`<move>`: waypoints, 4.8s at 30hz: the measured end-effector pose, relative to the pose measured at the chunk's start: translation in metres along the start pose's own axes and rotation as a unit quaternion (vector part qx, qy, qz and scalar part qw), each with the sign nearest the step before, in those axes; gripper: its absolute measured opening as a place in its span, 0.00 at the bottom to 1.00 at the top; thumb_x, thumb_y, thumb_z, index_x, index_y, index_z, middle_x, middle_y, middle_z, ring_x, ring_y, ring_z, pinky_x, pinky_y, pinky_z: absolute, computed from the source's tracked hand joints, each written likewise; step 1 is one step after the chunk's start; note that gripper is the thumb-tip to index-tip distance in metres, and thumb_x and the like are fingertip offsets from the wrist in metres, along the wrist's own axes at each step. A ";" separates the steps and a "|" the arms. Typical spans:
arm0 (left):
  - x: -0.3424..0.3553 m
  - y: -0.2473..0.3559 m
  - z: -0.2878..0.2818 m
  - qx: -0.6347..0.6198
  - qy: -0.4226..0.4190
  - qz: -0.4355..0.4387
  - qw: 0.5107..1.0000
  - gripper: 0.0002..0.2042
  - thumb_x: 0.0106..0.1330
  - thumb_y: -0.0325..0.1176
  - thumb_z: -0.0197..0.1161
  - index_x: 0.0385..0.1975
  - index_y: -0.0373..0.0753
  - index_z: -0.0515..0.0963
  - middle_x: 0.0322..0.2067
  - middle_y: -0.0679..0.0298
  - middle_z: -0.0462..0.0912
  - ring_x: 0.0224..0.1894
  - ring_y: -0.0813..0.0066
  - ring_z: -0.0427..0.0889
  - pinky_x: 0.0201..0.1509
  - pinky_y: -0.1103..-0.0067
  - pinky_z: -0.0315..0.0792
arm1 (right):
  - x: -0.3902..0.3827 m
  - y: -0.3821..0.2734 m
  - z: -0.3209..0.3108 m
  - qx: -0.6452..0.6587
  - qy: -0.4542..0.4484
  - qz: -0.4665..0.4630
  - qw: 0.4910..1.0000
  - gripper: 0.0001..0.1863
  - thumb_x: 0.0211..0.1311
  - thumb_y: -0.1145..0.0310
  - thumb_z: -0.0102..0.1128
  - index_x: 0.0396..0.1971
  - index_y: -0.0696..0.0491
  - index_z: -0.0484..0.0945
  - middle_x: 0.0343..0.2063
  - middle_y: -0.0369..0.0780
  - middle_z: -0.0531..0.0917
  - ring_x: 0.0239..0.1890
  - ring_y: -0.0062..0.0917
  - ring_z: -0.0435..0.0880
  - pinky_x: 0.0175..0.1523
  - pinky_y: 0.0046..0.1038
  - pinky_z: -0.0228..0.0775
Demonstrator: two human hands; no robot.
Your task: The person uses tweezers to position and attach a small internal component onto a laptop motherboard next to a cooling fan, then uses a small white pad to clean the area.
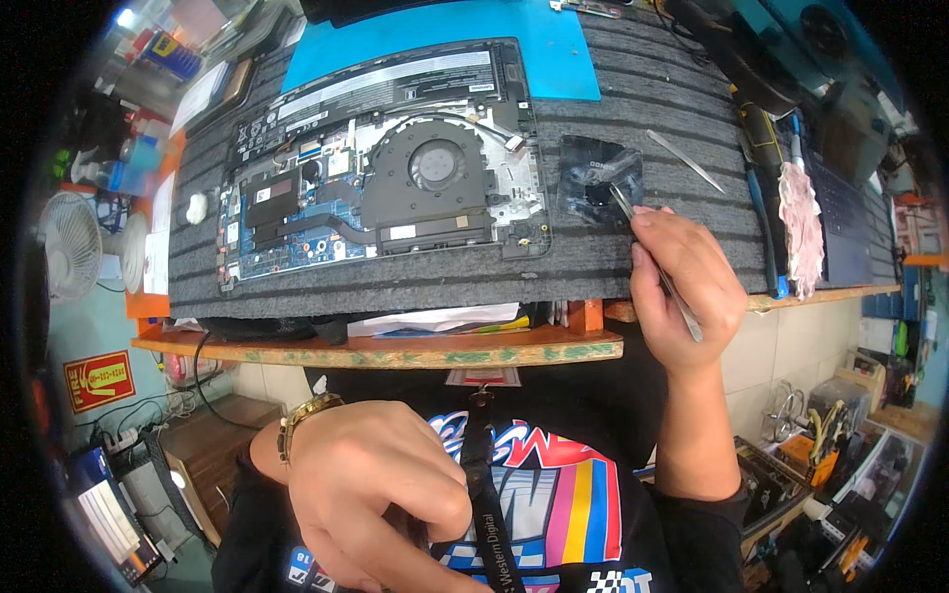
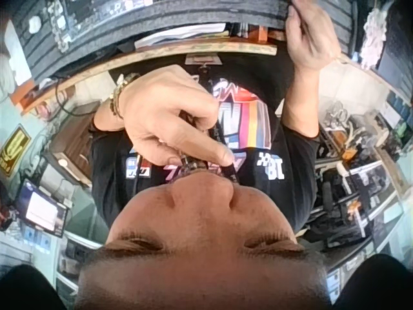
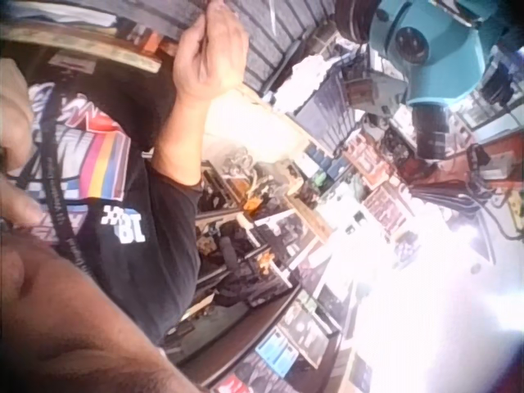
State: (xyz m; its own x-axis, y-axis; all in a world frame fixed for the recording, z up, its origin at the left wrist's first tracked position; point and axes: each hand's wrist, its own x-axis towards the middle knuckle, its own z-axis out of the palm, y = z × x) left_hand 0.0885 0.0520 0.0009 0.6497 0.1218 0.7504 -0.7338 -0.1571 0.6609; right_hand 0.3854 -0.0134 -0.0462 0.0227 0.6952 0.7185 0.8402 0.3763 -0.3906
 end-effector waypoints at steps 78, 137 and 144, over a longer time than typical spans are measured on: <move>0.007 -0.005 -0.004 -0.079 0.002 -0.030 0.996 0.15 0.75 0.39 0.65 0.39 0.35 0.93 0.28 0.63 0.80 0.17 0.74 0.69 0.17 0.75 0.54 | -0.005 0.006 0.001 0.315 0.020 0.175 0.933 0.15 0.72 0.84 0.61 0.55 0.60 0.73 0.49 0.55 0.90 0.58 0.43 0.91 0.77 0.52 0.73; -0.012 -0.006 0.005 -0.088 0.063 -0.030 0.994 0.15 0.76 0.42 0.65 0.44 0.36 0.91 0.25 0.67 0.70 0.20 0.71 0.76 0.21 0.74 0.64 | -0.009 -0.023 0.032 0.263 -0.013 0.099 0.960 0.19 0.63 0.89 0.64 0.47 0.58 0.67 0.44 0.55 0.86 0.47 0.36 0.91 0.56 0.34 0.84; -0.011 -0.004 0.005 -0.080 0.055 -0.029 0.995 0.16 0.77 0.43 0.65 0.44 0.36 0.91 0.25 0.67 0.71 0.20 0.71 0.76 0.21 0.74 0.64 | -0.007 -0.022 0.030 0.248 -0.016 0.087 0.965 0.18 0.62 0.88 0.64 0.46 0.59 0.68 0.43 0.55 0.88 0.46 0.36 0.92 0.54 0.33 0.85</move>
State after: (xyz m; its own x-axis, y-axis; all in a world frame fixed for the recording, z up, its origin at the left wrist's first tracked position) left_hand 0.0852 0.0464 -0.0104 0.6725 0.2345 0.7019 -0.7238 0.0106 0.6899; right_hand 0.3500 -0.0084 -0.0599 0.1166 0.7904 0.6013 0.4621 0.4928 -0.7373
